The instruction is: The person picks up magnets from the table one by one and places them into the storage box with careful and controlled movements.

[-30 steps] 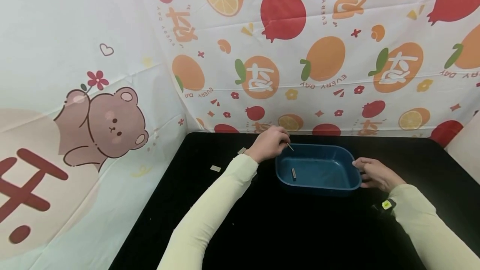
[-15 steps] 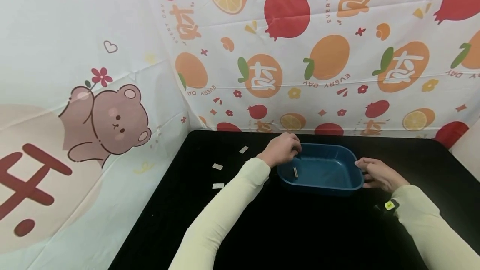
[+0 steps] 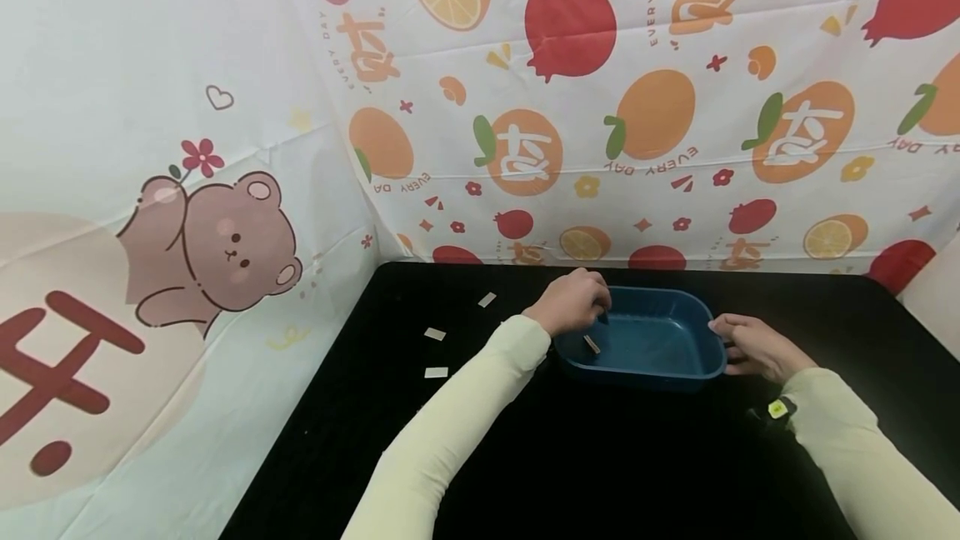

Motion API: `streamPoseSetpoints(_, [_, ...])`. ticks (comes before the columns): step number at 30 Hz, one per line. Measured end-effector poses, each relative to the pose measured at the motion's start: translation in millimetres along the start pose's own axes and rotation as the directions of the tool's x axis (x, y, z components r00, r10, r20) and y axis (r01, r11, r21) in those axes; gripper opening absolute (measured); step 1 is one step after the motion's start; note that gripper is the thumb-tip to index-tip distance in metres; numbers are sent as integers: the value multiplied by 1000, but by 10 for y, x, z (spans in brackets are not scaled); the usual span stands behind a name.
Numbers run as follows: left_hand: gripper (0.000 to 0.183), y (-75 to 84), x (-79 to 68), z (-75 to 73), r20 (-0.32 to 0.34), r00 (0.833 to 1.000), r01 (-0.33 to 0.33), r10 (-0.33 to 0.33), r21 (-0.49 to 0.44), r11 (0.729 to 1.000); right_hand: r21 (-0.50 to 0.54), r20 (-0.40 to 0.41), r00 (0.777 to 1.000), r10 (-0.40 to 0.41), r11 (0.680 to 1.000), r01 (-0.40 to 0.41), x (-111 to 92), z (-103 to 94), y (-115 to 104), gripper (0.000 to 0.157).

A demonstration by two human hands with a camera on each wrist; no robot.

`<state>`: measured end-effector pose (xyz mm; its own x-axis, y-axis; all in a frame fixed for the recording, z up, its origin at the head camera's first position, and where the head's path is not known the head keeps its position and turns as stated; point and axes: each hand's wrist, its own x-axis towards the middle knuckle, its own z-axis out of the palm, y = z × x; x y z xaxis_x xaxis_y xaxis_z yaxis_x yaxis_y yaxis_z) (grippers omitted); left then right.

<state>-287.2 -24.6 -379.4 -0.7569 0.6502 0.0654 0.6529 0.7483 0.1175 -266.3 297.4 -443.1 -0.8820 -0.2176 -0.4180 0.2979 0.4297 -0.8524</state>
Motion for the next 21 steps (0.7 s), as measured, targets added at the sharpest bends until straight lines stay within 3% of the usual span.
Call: streamPoseSetpoints(21, [21,57,66,-46,81,996,-28,22,79,996,-14,-19,1000,9,1000,-9,-13,7,-18,30])
